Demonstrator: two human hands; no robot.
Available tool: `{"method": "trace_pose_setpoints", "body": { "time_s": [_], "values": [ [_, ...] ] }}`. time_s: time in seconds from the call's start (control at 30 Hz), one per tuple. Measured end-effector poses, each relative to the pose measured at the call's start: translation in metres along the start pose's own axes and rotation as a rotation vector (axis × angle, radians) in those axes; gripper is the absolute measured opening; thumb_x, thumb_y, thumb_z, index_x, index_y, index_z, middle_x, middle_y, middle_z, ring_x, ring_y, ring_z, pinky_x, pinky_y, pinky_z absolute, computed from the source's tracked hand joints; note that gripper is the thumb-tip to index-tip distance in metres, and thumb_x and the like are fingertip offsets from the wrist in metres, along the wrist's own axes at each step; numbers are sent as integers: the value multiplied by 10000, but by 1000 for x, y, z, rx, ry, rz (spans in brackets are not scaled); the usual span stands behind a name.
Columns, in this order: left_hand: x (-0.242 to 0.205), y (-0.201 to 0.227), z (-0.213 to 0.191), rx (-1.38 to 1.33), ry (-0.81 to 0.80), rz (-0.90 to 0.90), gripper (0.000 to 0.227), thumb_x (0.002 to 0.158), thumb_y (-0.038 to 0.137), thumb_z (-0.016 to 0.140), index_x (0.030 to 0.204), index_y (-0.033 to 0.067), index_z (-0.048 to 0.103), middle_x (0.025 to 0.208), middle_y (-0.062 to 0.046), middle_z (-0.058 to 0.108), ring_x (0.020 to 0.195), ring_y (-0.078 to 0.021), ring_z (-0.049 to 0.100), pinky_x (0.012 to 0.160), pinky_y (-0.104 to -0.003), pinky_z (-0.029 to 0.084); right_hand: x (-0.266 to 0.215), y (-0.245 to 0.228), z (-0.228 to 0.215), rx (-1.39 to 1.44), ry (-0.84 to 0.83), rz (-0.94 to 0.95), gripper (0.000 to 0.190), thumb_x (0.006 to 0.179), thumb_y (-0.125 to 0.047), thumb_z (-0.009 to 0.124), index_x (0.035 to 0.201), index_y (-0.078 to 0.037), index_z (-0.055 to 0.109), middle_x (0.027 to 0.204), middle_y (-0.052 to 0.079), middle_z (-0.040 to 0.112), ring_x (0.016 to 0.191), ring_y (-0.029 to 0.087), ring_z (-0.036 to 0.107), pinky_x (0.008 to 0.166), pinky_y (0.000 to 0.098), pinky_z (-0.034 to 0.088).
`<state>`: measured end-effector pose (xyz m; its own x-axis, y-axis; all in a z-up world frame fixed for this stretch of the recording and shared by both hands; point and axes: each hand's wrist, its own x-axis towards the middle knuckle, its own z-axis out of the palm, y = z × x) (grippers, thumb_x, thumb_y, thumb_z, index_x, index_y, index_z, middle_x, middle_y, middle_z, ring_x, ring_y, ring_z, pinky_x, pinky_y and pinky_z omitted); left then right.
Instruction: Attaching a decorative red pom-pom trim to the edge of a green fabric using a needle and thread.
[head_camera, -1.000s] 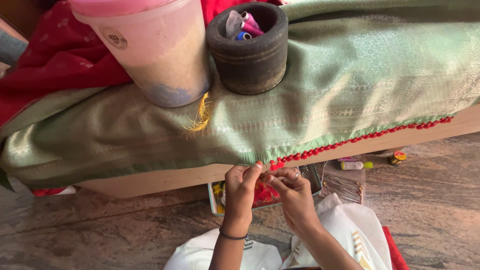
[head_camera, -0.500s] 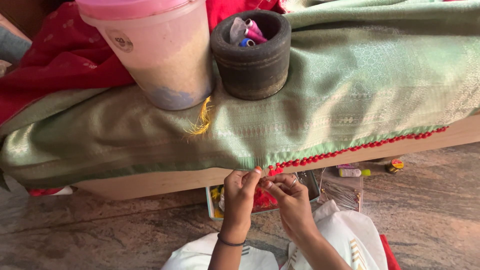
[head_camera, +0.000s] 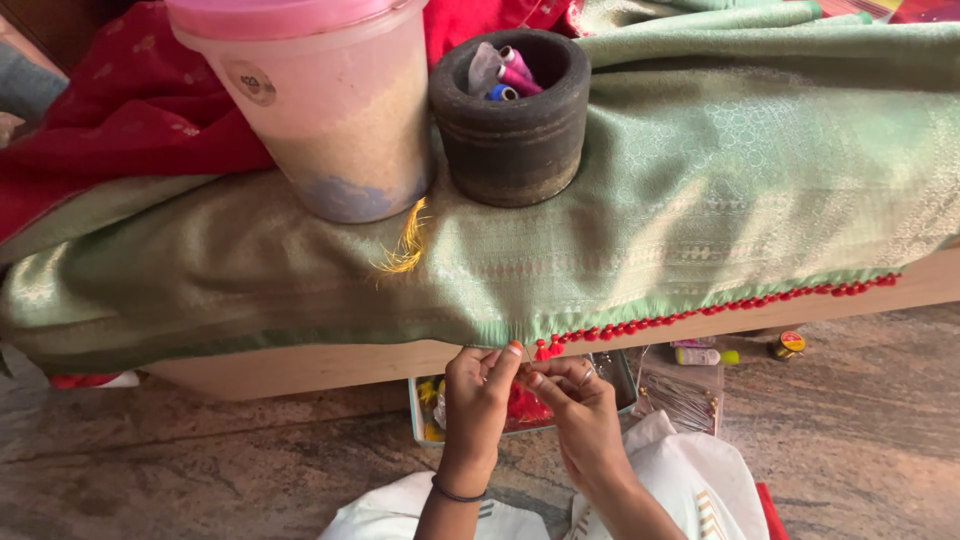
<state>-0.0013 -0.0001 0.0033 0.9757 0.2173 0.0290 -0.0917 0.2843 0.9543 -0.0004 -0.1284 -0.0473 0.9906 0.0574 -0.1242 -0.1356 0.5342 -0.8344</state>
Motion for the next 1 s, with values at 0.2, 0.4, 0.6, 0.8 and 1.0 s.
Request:
{"method": "trace_pose_setpoints", "body": {
  "time_s": [0.2,0.4,0.6,0.8,1.0],
  "values": [
    [-1,0,0,58,45,6,263,925,184,704,876,-73,691,864,-111,763,804,-117,683,733,-264,539,-4,-10,10,-4,14,-5,152,885,28,695,1031,62,716,984,151,775,936,186,725,894,313,556],
    [0,-3,1,-17,-7,-22,212,930,177,672,890,-30,692,848,-92,757,771,-123,690,712,-275,549,-19,-38,38,244,-21,-55,139,939,48,650,1072,25,615,1039,121,697,943,192,700,914,352,558],
    [5,-1,-2,-195,-100,-53,187,957,152,679,923,-27,720,883,-69,747,785,-108,650,739,-286,510,-34,-55,39,-5,91,-209,192,921,13,619,1084,-38,532,1037,79,653,913,160,686,861,378,602],
    [-6,21,14,-149,-115,-50,220,938,150,666,1033,-26,758,975,-79,788,886,-99,699,808,-261,525,-5,-114,51,-1009,99,-619,218,817,-113,794,1035,-108,787,946,54,672,840,173,596,720,318,493],
    [-32,30,32,364,137,458,219,976,199,636,1017,-13,670,933,-116,767,874,-168,746,739,-313,584,-17,-129,52,-1032,25,-814,94,833,-107,789,924,-87,801,880,63,651,909,225,582,812,345,464]
  ]
}}
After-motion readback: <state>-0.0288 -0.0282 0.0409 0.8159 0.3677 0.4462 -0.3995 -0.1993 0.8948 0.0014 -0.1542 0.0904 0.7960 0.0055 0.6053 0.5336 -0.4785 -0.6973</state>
